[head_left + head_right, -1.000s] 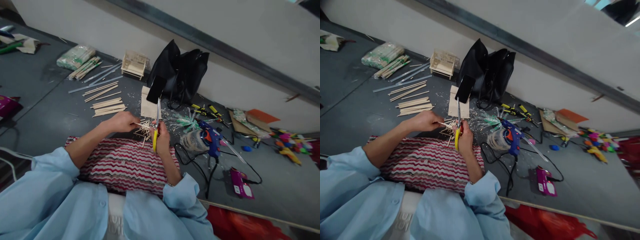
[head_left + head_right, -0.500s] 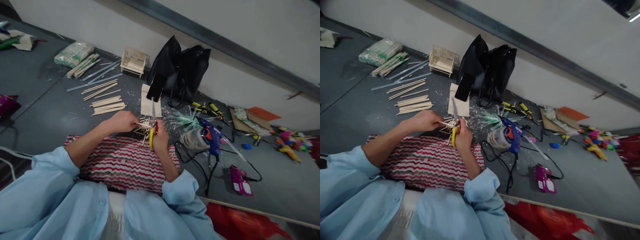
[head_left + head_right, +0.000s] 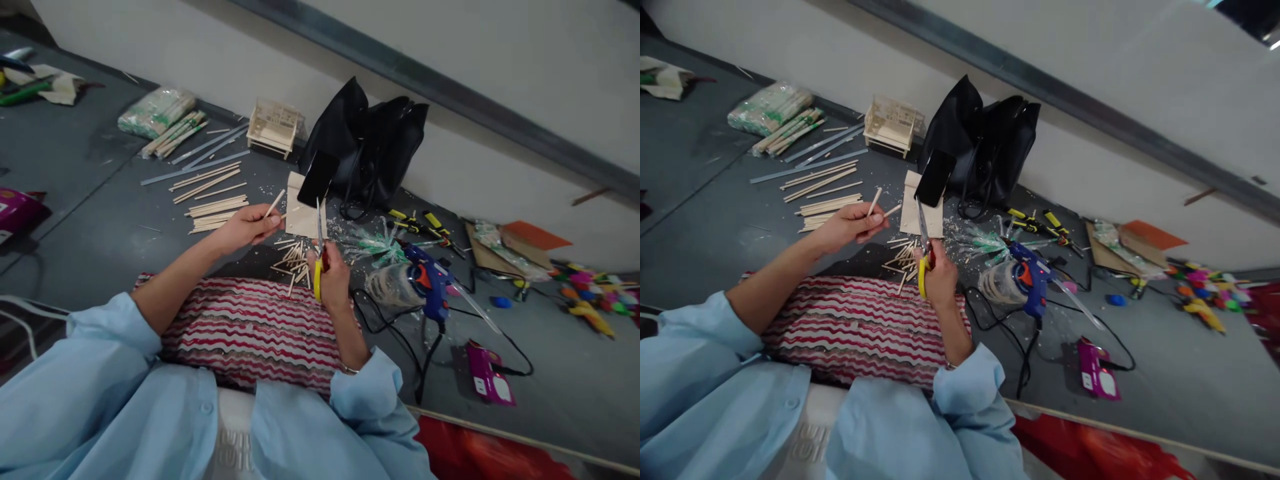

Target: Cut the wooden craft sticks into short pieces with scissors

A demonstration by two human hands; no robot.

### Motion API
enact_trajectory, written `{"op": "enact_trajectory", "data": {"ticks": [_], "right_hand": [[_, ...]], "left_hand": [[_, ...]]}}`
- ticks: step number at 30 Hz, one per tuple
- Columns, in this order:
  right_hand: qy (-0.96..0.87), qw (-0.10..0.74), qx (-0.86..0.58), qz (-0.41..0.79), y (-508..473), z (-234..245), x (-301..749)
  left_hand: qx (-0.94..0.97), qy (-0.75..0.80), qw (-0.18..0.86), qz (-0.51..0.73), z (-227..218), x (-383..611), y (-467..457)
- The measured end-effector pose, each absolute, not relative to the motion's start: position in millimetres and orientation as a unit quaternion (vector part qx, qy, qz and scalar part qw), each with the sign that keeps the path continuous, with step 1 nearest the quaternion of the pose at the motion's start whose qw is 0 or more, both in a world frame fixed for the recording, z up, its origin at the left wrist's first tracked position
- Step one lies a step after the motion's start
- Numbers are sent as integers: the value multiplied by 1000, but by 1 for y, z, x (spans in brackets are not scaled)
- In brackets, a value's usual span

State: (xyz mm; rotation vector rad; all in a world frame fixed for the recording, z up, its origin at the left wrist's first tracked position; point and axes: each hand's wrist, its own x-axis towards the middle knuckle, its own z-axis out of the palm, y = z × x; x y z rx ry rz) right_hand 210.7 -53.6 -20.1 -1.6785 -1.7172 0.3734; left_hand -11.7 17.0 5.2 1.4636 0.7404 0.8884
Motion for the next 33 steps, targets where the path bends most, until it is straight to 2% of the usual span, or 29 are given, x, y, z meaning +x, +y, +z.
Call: {"op": "enact_trajectory", "data": {"ticks": [6, 16, 33], "right_hand": [[-677, 351, -630, 149, -58, -15, 207], [-684, 348, -615, 180, -61, -10, 202], [-704, 318, -610, 177, -62, -11, 204]], "left_hand": [[578, 287, 625, 439, 5, -9, 15], [626, 329, 560, 432, 2, -9, 15], [641, 337, 533, 439, -8, -10, 19]]}}
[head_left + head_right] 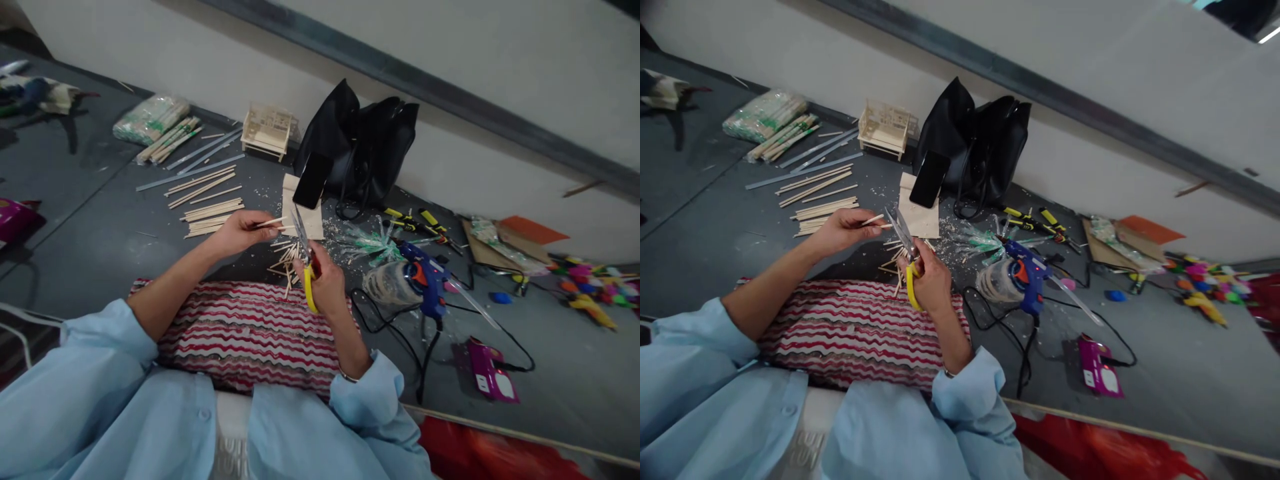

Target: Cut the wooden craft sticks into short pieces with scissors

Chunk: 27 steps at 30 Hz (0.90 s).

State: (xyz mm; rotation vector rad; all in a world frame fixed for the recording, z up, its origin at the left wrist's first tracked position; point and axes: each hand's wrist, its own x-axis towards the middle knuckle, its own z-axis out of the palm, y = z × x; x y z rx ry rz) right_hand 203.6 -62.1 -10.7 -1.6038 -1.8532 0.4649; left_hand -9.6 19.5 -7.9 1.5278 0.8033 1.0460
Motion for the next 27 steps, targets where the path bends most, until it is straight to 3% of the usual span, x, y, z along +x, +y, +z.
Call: {"op": "enact_trajectory", "data": {"ticks": [27], "right_hand": [[-734, 316, -581, 152, -62, -10, 203]], "left_hand": [[644, 321, 531, 448, -11, -11, 21]]}}
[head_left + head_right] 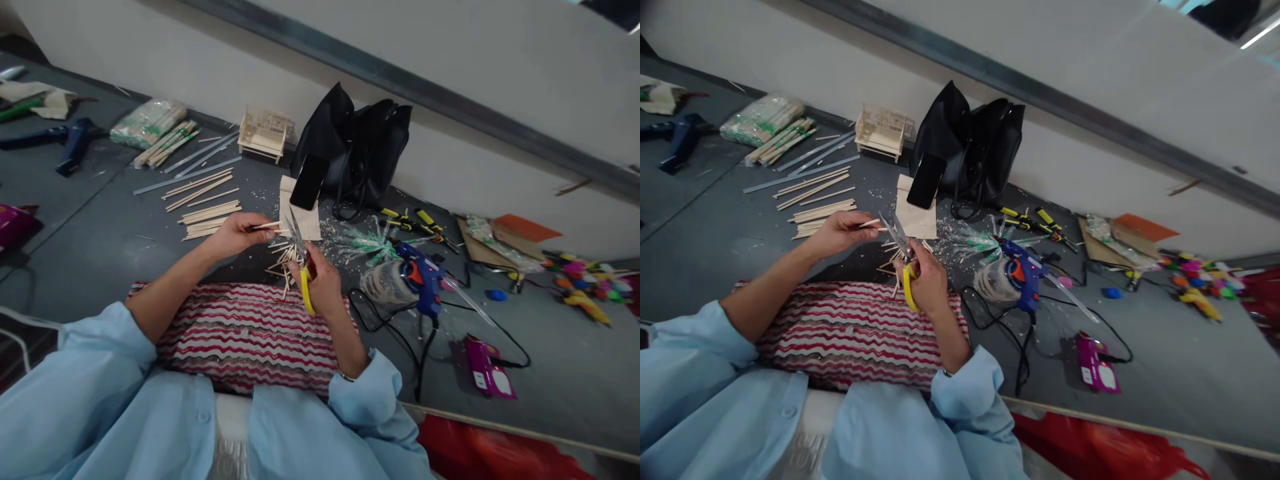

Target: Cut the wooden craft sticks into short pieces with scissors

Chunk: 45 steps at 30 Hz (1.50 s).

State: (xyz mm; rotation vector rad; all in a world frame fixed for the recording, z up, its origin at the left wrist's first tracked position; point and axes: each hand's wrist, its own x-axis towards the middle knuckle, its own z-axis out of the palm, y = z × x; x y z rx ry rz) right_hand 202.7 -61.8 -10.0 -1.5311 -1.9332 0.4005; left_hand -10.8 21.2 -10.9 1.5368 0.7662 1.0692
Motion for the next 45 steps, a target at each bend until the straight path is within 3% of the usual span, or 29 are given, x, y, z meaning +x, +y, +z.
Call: {"op": "enact_trajectory", "data": {"ticks": [45], "right_hand": [[-719, 327, -591, 162, -64, -11, 201]], "left_hand": [[656, 311, 536, 431, -6, -15, 19]]}}
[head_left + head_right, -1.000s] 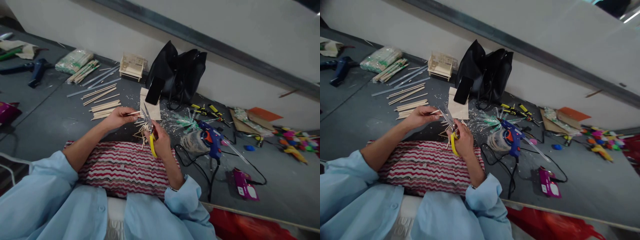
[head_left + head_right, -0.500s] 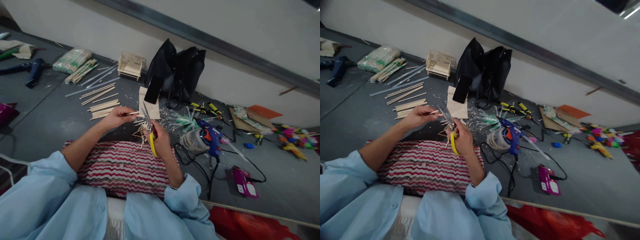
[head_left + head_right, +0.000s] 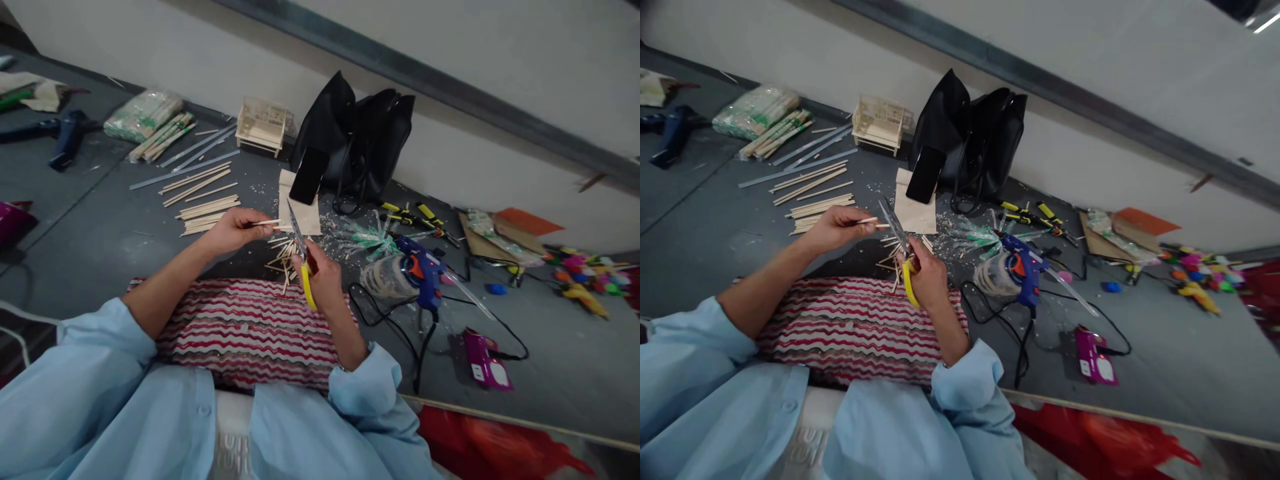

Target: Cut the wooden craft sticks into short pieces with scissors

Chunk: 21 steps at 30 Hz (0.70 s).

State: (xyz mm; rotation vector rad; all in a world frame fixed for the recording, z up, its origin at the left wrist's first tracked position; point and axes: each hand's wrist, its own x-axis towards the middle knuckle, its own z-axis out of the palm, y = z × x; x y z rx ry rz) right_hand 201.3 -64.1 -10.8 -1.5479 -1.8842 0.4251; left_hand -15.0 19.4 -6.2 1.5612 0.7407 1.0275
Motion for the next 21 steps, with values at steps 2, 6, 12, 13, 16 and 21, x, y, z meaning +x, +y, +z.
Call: {"op": "enact_trajectory", "data": {"ticks": [2, 6, 12, 13, 16, 21], "right_hand": [[-709, 329, -604, 157, -64, -11, 203], [-689, 365, -608, 145, -61, -11, 208], [-715, 364, -581, 135, -59, -13, 209], [-719, 361, -578, 137, -59, -14, 209], [-723, 361, -572, 141, -59, -16, 208], [-739, 337, -566, 141, -59, -14, 207]], "left_hand": [[665, 311, 532, 421, -5, -15, 20], [681, 311, 525, 406, -3, -17, 21], [678, 298, 528, 416, 1, -18, 20], [679, 295, 529, 415, 1, -18, 20], [683, 281, 537, 408, 2, -18, 19], [685, 264, 551, 397, -2, -17, 20]]}}
